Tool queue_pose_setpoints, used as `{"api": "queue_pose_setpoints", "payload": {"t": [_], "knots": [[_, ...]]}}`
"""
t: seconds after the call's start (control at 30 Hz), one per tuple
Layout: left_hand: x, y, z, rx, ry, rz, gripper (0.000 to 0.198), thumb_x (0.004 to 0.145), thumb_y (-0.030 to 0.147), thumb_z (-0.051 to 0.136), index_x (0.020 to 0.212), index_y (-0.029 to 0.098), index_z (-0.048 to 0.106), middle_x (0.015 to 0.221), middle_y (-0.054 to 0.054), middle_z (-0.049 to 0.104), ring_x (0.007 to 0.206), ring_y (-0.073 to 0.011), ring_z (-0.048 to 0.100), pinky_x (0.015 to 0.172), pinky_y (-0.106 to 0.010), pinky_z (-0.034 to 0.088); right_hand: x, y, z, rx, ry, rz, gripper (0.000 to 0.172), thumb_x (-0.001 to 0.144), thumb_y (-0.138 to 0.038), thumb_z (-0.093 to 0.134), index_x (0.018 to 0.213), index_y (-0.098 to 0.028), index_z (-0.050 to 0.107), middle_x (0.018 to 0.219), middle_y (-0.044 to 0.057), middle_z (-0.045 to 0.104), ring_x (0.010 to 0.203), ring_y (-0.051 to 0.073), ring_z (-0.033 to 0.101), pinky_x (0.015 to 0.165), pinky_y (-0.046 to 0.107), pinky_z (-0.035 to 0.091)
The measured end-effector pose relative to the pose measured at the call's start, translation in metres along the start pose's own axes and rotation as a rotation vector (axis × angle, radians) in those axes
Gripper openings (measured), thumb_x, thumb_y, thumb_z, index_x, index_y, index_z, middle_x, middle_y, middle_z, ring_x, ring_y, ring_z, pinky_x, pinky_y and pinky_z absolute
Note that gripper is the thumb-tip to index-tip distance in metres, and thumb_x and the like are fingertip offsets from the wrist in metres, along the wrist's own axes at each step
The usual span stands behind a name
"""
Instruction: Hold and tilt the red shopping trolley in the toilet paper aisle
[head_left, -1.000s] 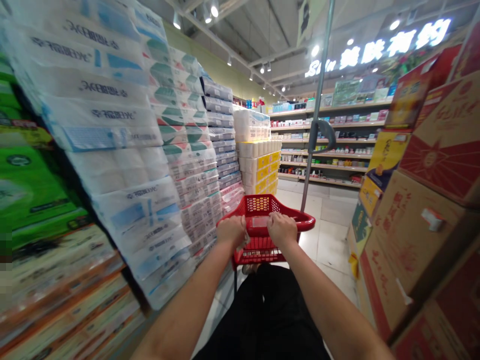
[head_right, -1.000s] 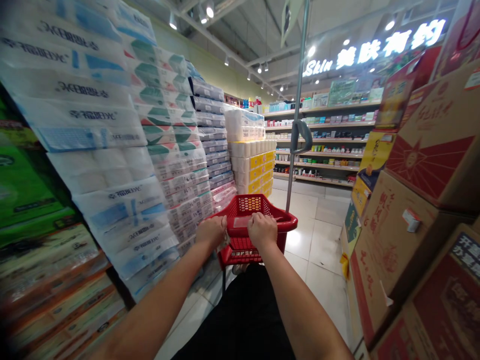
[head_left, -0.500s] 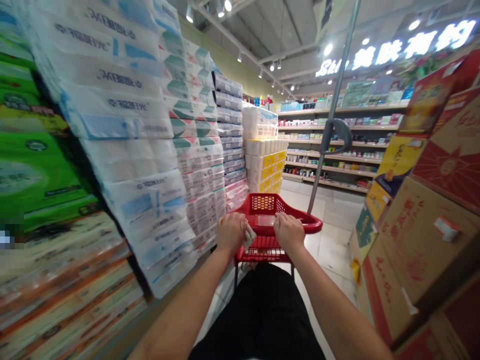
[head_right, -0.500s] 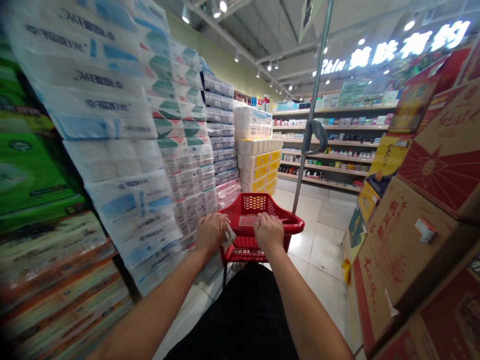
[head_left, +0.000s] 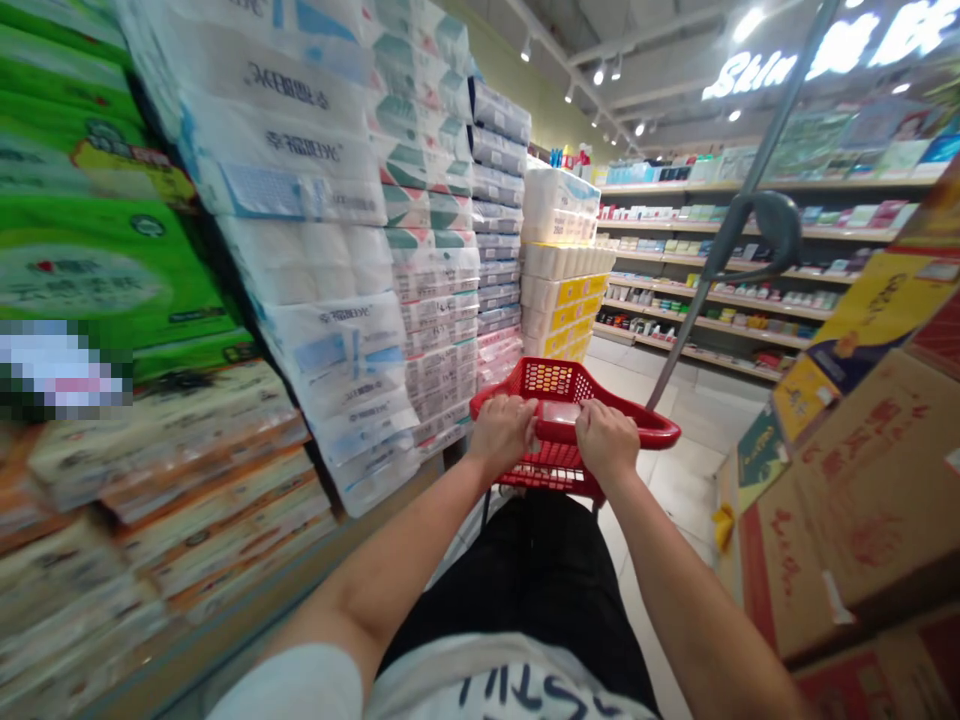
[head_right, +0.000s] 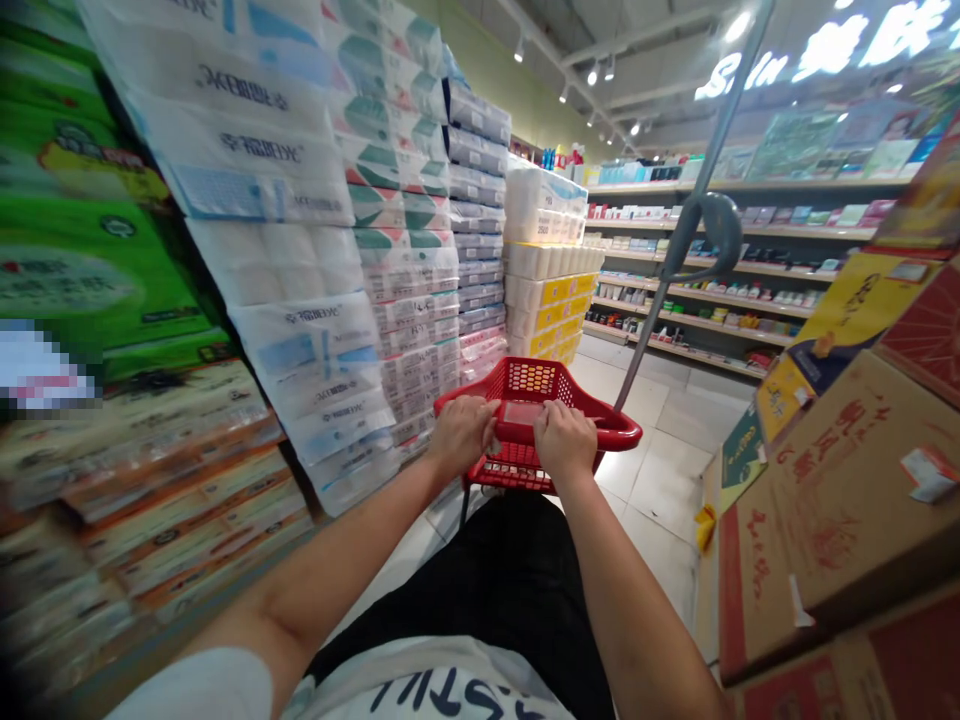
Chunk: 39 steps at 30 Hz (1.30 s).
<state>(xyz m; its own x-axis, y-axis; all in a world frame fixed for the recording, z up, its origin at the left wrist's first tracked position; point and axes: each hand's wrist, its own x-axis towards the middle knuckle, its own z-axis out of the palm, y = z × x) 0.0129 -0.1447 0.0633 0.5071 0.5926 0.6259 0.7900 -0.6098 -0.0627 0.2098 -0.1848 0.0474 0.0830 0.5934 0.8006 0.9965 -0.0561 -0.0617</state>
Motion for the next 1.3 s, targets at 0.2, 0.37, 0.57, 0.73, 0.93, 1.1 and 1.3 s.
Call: {"api": "queue_pose_setpoints", "payload": {"t": [0.2, 0.37, 0.57, 0.73, 0.93, 1.1, 1.3], "knots": [[0.010, -0.002, 0.002, -0.022, -0.115, -0.066, 0.044, 0.098, 0.042, 0.024, 0.103, 0.021, 0.063, 0.097, -0.008, 0.065, 0.089, -0.0203, 0.057, 0.081, -0.035, 0.040, 0.002, 0.005, 0.002, 0.013, -0.002, -0.008, 0.031, 0.092, -0.027, 0.043, 0.106, -0.017, 0.069, 0.106, 0.006, 0.071, 0.089, 0.022, 0.061, 0.079, 0.033, 0.034], [0.013, 0.003, 0.007, 0.023, -0.060, -0.077, 0.043, 0.098, 0.036, 0.025, 0.098, 0.016, 0.064, 0.096, -0.010, 0.066, 0.092, -0.0229, 0.059, 0.083, -0.038, 0.042, 0.003, 0.001, 0.000, 0.007, -0.005, 0.017, 0.030, 0.093, -0.026, 0.042, 0.105, -0.018, 0.069, 0.105, 0.004, 0.071, 0.089, 0.021, 0.062, 0.080, 0.034, 0.034], [-0.009, -0.004, 0.015, -0.088, 0.146, 0.042, 0.034, 0.094, 0.033, 0.039, 0.121, 0.022, 0.057, 0.125, -0.006, 0.061, 0.122, -0.0239, 0.046, 0.105, -0.042, 0.033, 0.002, 0.003, 0.000, 0.022, -0.010, 0.005, 0.031, 0.094, -0.026, 0.041, 0.106, -0.018, 0.068, 0.108, 0.005, 0.070, 0.092, 0.022, 0.061, 0.081, 0.034, 0.034], [-0.005, -0.005, 0.012, -0.131, 0.189, -0.158, 0.040, 0.092, 0.025, 0.040, 0.130, 0.021, 0.053, 0.131, -0.006, 0.058, 0.129, -0.0265, 0.042, 0.107, -0.046, 0.032, 0.003, -0.003, 0.002, 0.028, -0.008, 0.020, 0.031, 0.094, -0.027, 0.041, 0.107, -0.018, 0.068, 0.108, 0.006, 0.070, 0.092, 0.022, 0.061, 0.081, 0.034, 0.034], [-0.010, -0.002, -0.004, -0.188, 0.081, -0.039, 0.060, 0.083, 0.012, 0.042, 0.142, 0.024, 0.039, 0.131, -0.005, 0.057, 0.122, -0.0214, 0.047, 0.101, -0.039, 0.040, 0.002, -0.003, 0.003, 0.046, 0.000, 0.010, 0.030, 0.093, -0.026, 0.042, 0.107, -0.019, 0.068, 0.109, 0.005, 0.070, 0.094, 0.022, 0.061, 0.083, 0.034, 0.034], [-0.007, -0.002, -0.006, -0.063, 0.078, -0.114, 0.042, 0.090, 0.039, 0.046, 0.128, 0.026, 0.056, 0.139, -0.006, 0.051, 0.130, -0.0289, 0.039, 0.109, -0.050, 0.028, 0.003, -0.003, 0.002, 0.035, -0.006, 0.015, 0.030, 0.093, -0.026, 0.042, 0.107, -0.018, 0.068, 0.108, 0.006, 0.070, 0.093, 0.021, 0.061, 0.082, 0.033, 0.034], [-0.036, -0.007, 0.008, 0.010, 0.169, 0.121, 0.051, 0.094, 0.030, 0.039, 0.145, 0.024, 0.036, 0.146, -0.006, 0.045, 0.141, -0.0233, 0.028, 0.114, -0.042, 0.021, 0.003, -0.002, 0.000, 0.043, -0.001, 0.004, 0.031, 0.094, -0.026, 0.040, 0.106, -0.018, 0.068, 0.107, 0.006, 0.070, 0.092, 0.021, 0.061, 0.082, 0.033, 0.034]]}}
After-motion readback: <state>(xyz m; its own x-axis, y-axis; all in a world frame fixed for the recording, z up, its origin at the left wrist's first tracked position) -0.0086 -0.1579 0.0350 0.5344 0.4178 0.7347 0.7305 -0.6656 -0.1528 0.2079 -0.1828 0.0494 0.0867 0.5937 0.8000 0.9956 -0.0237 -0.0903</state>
